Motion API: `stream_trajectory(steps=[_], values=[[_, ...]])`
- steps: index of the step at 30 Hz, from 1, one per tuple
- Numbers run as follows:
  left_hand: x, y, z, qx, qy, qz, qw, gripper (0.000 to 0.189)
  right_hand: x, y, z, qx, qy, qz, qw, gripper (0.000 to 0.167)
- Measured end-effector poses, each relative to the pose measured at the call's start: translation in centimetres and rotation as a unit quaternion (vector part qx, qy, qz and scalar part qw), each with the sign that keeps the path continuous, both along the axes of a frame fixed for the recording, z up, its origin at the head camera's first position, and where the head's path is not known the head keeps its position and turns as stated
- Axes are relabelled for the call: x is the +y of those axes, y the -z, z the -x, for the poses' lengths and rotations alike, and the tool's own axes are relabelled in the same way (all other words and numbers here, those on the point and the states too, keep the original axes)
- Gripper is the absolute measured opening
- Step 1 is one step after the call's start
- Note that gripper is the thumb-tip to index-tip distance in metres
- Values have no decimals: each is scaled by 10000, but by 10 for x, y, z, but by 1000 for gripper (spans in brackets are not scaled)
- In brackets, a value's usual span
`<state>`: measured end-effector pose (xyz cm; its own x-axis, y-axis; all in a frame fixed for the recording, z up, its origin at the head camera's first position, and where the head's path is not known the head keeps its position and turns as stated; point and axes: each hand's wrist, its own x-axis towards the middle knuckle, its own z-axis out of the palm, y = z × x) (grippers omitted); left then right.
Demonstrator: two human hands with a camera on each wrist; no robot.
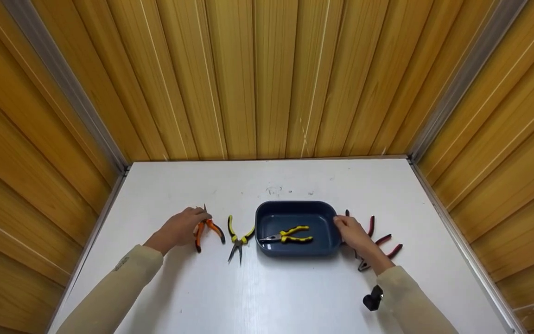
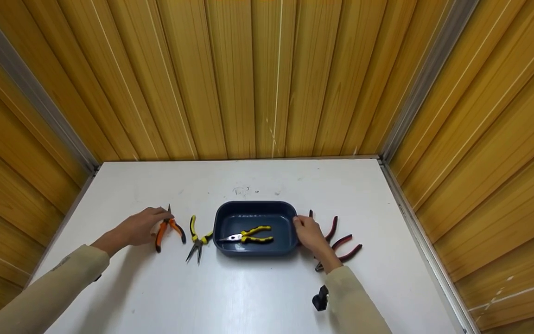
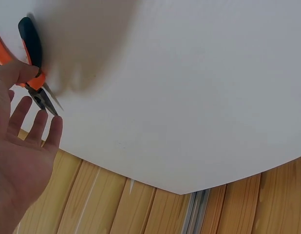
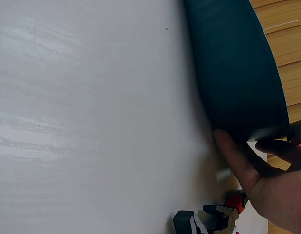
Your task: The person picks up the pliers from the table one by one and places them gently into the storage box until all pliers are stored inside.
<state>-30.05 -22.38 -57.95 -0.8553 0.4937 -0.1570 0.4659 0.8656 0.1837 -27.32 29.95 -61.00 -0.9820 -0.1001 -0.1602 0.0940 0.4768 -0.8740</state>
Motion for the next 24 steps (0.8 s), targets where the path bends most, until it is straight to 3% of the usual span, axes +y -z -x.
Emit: stream_trajectory(steps=[9, 17, 24], values=[[-2, 9, -5, 581, 405, 52, 9975, 55, 2, -1, 0, -32, -18, -87, 10000, 38], [1, 11, -4, 531, 423, 265, 9973, 60, 1, -1, -1, -56, 29, -201, 9998, 45], [2, 18, 3, 456, 221, 284, 9983, 47, 3, 0, 0, -48, 20, -241, 9997, 44]])
